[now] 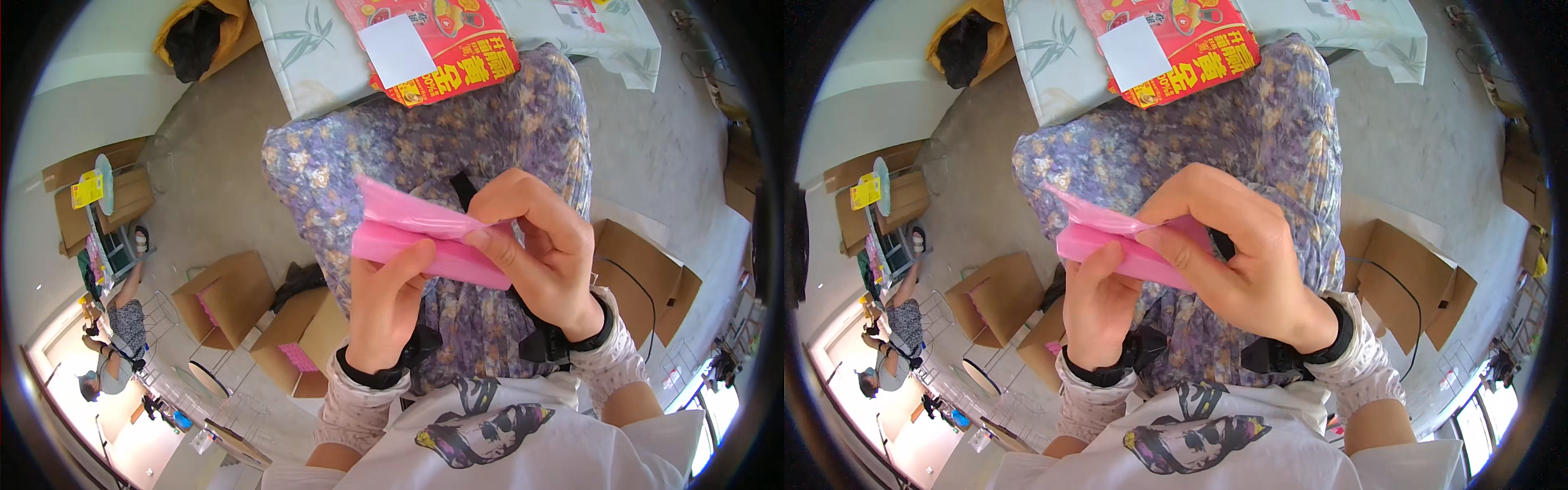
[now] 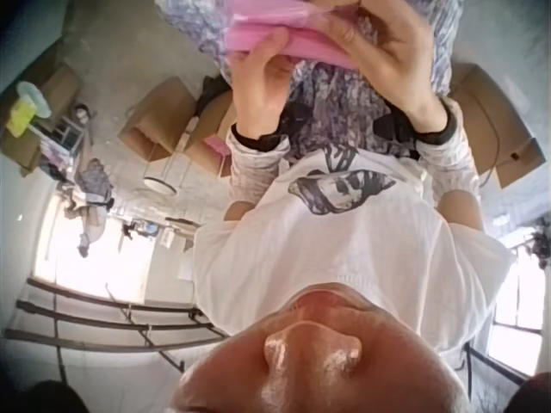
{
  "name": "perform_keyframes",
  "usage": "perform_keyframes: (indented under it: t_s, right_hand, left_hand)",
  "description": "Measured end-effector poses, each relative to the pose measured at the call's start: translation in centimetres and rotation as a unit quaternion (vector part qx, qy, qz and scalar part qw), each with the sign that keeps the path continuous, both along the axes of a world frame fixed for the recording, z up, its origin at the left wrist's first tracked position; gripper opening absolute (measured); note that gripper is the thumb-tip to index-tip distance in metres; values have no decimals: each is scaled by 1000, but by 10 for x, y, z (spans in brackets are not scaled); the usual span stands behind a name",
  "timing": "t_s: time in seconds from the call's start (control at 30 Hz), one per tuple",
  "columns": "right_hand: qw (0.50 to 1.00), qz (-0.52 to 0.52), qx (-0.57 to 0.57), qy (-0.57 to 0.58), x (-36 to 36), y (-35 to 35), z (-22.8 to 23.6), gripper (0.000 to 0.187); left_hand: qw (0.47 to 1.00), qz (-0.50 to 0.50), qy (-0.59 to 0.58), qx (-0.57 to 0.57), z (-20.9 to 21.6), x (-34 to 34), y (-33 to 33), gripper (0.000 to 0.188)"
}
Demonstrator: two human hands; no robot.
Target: Apply labels to products and package them.
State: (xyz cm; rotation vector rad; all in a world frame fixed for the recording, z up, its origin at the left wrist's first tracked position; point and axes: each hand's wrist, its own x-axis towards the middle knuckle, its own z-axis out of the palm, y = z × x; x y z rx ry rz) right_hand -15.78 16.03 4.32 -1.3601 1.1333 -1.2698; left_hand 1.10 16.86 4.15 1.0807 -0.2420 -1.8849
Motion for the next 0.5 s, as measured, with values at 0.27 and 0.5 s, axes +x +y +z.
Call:
perform_keyframes:
  t_s: [0.27, 0.5]
  right_hand:
    - [989, -26, 62, -130, -11, -13, 4, 48]
    - [911, 26, 312, -269, -3, 20, -14, 64]
  left_hand:
    - [1000, 19, -10, 15, -3, 0, -7, 35]
    - [996, 85, -4, -2, -3, -5, -3, 36]
